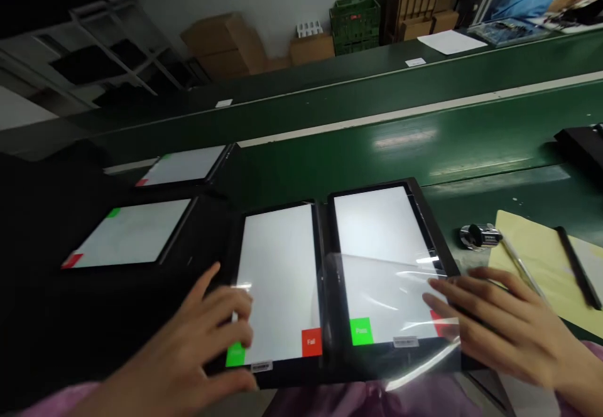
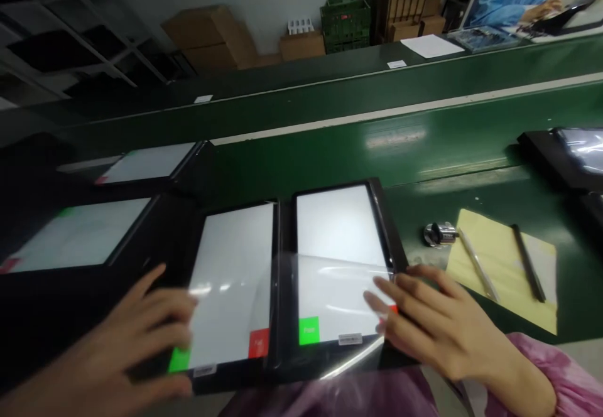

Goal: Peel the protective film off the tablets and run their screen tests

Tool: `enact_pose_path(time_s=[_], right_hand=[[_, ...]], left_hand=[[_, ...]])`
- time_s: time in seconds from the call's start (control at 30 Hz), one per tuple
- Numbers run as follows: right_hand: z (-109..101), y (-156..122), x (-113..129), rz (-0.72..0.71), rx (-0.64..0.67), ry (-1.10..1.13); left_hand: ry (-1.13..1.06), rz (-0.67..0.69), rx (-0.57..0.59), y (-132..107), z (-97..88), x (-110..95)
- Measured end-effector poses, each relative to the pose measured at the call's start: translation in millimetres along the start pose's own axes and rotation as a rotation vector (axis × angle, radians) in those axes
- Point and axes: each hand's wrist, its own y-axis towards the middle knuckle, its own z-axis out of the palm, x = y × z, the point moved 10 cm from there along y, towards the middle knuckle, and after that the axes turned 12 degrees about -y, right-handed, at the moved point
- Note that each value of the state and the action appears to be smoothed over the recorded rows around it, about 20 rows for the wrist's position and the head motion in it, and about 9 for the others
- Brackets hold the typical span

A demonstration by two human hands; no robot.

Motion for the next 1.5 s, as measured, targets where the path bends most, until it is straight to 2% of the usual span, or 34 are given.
enact_pose_path(time_s=[0.03, 0.1, 0.2, 0.27, 0.33, 0.43, 0.5, 0.6, 0.63, 0.73, 0.8, 0.9, 1.03, 1.13, 1.2, 1.27, 1.33, 1.5], right_hand=[[8.0, 5.0, -10.1, 0.039, 0.014, -0.036], [26.0, 17.7, -32.8, 0.144, 0.057, -0.151], [54.7, 42.4, -57.2, 0.253, 0.091, -0.302], [74.5, 64.9, -60.0, 0.239, 0.061, -0.267], [100.0, 90.0, -56.1, 0.180, 0.083, -0.119], [140.6, 121.0, -45.6, 0.097, 0.253, 0.089], [154.3, 132.8, -41.0, 0.082, 0.326, 0.147], [151.7, 140.0, -40.2, 0.092, 0.302, 0.187], [148.0, 140.3, -40.2, 0.089, 0.285, 0.206], [138.2, 138.2, -38.6, 0.051, 0.256, 0.260], [135.1, 136.6, -37.3, 0.025, 0.253, 0.270], [135.9, 135.4, -35.4, 0.009, 0.272, 0.267], [128.8, 138.2, -32.6, 0.051, 0.298, 0.231], [105.4, 145.6, -35.0, 0.175, 0.251, 0.148], [98.1, 149.1, -35.5, 0.274, 0.289, 0.215], [105.0, 149.1, -31.1, 0.348, 0.395, 0.401], [113.4, 148.6, -26.2, 0.398, 0.446, 0.554], [120.4, 152.0, -17.2, 0.436, 0.395, 0.617]], left_hand=[[-0.013, -0.057, -0.102, -14.4, -4.6, -4.9], [-0.015, -0.128, -0.192, -35.6, -2.7, -11.5], [0.010, -0.184, -0.162, -48.0, 6.2, -10.1], [-0.003, -0.201, -0.143, -51.3, 6.1, -6.4], [-0.024, -0.197, -0.146, -52.4, 2.4, -5.6], [0.014, -0.130, -0.125, -42.4, -3.7, -11.1], [0.111, -0.062, -0.143, -23.5, -15.3, -13.0], [0.283, 0.033, -0.247, 19.2, -46.4, -0.4], [0.309, 0.029, -0.297, 34.3, -59.5, 11.4], [0.312, -0.125, -0.478, 68.7, -102.1, 64.1], [0.293, -0.192, -0.572, 80.1, -123.6, 91.3], [0.277, -0.217, -0.637, 84.0, -143.7, 110.0], [0.226, -0.273, -0.658, 68.2, -159.9, 111.5], [0.172, -0.311, -0.708, 41.3, -168.8, 99.4], [0.127, -0.329, -0.777, 18.1, -174.0, 89.2], [0.076, -0.338, -0.852, -4.3, -177.5, 80.1], [0.045, -0.347, -0.898, -21.0, -177.7, 73.1], [-0.023, -0.339, -0.861, -36.7, -166.4, 65.6]])
